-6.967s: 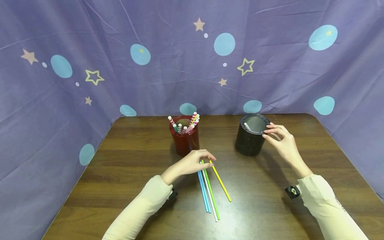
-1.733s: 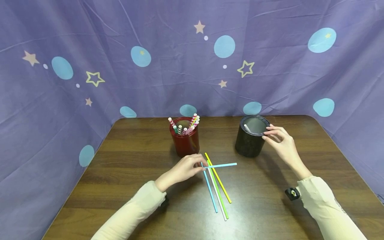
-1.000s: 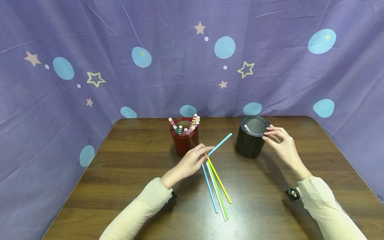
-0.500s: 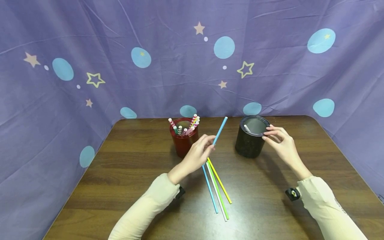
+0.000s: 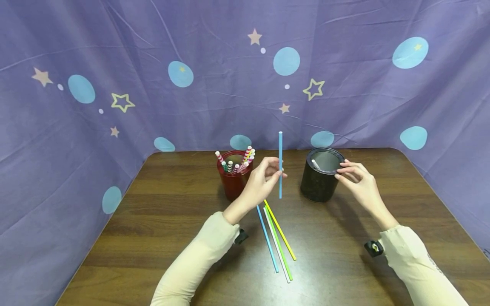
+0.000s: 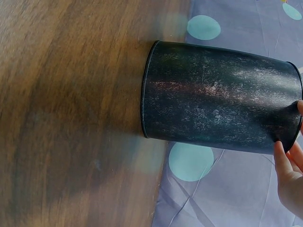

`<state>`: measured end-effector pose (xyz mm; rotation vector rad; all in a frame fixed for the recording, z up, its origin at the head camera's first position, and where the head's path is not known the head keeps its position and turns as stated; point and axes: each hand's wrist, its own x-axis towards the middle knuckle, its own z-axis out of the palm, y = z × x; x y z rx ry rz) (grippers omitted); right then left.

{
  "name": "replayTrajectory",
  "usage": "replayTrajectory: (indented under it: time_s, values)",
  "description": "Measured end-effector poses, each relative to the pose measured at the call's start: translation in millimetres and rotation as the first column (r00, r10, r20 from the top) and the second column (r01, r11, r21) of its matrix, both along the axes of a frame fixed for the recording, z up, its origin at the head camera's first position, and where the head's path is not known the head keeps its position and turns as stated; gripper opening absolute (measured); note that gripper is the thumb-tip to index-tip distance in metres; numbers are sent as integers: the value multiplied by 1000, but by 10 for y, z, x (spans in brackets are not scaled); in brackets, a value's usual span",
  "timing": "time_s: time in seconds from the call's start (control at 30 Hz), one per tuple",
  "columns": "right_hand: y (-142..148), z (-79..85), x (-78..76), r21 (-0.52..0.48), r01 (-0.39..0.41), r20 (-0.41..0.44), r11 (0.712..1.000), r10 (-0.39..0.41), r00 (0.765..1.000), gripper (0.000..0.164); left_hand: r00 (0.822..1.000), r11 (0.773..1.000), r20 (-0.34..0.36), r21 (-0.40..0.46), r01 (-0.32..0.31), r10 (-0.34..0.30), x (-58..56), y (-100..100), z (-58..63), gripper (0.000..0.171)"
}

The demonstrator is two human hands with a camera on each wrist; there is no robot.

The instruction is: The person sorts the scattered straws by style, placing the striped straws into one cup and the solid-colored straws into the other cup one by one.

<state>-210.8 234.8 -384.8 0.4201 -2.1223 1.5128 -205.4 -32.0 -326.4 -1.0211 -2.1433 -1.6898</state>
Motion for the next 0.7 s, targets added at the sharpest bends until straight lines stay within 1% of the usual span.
replayTrajectory:
  time_s: [0.03,0.1,0.23,0.33,0.47,0.6,0.7]
  values:
    - [-1,1,0,1,0,0,1000,0,1000,16,1000,1000,-1,14,3,-3,-16,16,12,20]
    - [-4,4,2,2,2,0,1000,-2,1000,16,1000,999,3,53,8,-9,-75,48,-11,20]
    - [-8,9,7,2,4,4,1000,-4,1000,16,999,990,43,143,18,-24,-209,112,-95,20]
    - [-10,11,10,3,5,5,1000,-5,1000,16,996,979,86,205,12,-30,-233,154,-76,19]
    - [-10,13,11,6,8,6,1000,-8,1000,15,992,959,118,282,2,-37,-248,214,-34,19]
    - [-10,10,8,7,7,8,1000,-7,1000,16,991,934,129,356,-5,-44,-251,281,3,19]
    - [-7,7,6,8,7,9,1000,-7,1000,16,990,919,129,394,-3,-52,-238,337,34,20]
